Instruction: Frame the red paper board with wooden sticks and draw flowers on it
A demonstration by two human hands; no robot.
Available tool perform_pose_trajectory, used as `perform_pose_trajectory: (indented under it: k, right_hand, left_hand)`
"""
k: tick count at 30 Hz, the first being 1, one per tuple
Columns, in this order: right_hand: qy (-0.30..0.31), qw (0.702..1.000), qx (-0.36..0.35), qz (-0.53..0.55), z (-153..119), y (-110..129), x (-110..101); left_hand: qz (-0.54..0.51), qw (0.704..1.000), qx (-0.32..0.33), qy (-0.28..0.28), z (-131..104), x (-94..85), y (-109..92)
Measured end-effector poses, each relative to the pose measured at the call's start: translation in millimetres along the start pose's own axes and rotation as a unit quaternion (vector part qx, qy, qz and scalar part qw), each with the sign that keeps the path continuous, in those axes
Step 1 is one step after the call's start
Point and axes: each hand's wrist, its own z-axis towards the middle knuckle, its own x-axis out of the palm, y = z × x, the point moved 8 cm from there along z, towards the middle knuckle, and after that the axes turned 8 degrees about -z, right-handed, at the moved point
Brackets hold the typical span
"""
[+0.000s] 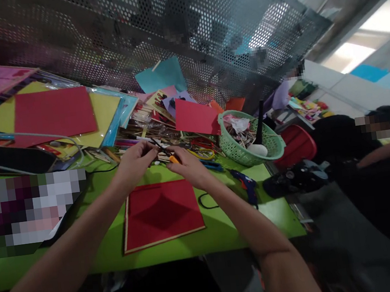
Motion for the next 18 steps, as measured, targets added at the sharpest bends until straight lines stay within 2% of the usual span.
perform_pose_trajectory:
  k: [7,11,18]
  right_hand:
    - [0.002,0.998,0.024,-0.053,3,5,-1]
    - [-0.013,0.995,0.015,-0.096,4,4,0]
    - [-0.037,0.993,-0.002,-0.113,11,-8,-2]
  left_hand:
    - [0.036,0.999,0.003,0.004,0,-0.1,-1]
    - [0.054,0.998,0.013,0.011,2,1.2,-1]
    - [0.088,0.996,0.032,0.012,2,1.3,3]
